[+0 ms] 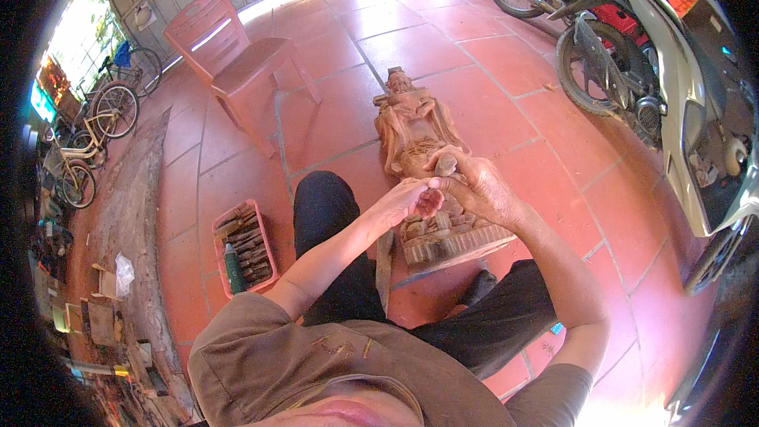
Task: The person sits on the floor and uses a handheld rotary tool to carve details into a large wooden sculpture. They hold the tool with both hands and work on the surface of the piece, then set the tool down and inspect the carved area with their hands.
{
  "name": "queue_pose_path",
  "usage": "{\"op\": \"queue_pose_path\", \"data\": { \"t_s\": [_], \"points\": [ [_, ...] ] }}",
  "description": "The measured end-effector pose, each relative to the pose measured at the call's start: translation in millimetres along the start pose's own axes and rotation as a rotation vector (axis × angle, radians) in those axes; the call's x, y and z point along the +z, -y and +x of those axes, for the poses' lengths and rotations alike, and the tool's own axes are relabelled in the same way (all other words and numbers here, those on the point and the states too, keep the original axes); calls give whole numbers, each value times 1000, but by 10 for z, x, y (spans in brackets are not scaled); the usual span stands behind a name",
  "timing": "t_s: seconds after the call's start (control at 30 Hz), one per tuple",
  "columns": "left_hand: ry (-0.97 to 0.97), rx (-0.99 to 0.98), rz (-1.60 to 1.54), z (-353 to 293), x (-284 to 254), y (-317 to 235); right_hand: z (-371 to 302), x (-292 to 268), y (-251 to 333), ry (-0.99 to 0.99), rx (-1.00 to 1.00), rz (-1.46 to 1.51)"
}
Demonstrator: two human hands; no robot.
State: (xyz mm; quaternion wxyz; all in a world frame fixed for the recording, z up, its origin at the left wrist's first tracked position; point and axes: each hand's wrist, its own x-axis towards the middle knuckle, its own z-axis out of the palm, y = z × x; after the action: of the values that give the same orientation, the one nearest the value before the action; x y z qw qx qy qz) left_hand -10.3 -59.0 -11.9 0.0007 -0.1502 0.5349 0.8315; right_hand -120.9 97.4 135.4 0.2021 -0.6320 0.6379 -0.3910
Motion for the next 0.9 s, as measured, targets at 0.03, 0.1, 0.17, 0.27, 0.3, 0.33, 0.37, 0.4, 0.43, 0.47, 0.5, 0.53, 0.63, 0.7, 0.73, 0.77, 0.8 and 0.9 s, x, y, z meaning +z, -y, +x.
{"op": "queue_pose_path", "data": {
  "t_s": [0.03,0.1,0.17,0.27,0.3,0.33,0.37,0.4,0.43,0.47,0.5,0.53,0.63,0.7,0.73,0.77,0.8,0.9],
  "points": [
    [-1,-8,4,-3,1,-6,0,-4,14,2,4,-1],
    [-7,-17,16,-10,7,-17,2,-3,17,3,4,1],
    [-17,-21,33,-19,11,-26,6,8,0,0,-2,10],
    [-11,-21,35,-20,23,-40,6,58,-89,-91,-102,21],
    [-20,-14,30,-42,52,-65,4,59,-89,-91,-99,24],
    [-28,-8,24,-74,94,-97,2,59,-83,-91,-97,26],
    [-37,-2,19,-92,121,-116,-1,55,-77,-92,-94,28],
    [-39,-4,18,-98,122,-117,-1,43,-58,-63,-68,19],
    [-41,-6,16,-102,123,-118,-1,24,-35,-35,-42,9],
    [-43,-8,15,-105,122,-116,-1,14,-21,-6,-15,0],
    [-40,-3,16,-102,123,-111,-1,12,-16,-11,-28,3],
    [-37,1,16,-98,121,-103,0,13,-11,-15,-41,5],
    [-30,4,15,-80,97,-78,0,15,-7,-14,-43,18],
    [-26,1,17,-67,85,-64,0,13,-10,-9,-36,24],
    [-24,-2,19,-61,82,-58,1,10,-16,-5,-33,26],
    [-23,-4,22,-57,79,-53,0,8,-20,-2,-31,28],
    [-16,-1,32,-61,79,-56,-1,7,-27,-2,-31,28],
    [5,5,42,-73,72,-61,-1,7,-36,0,-21,29]
  ]
}}
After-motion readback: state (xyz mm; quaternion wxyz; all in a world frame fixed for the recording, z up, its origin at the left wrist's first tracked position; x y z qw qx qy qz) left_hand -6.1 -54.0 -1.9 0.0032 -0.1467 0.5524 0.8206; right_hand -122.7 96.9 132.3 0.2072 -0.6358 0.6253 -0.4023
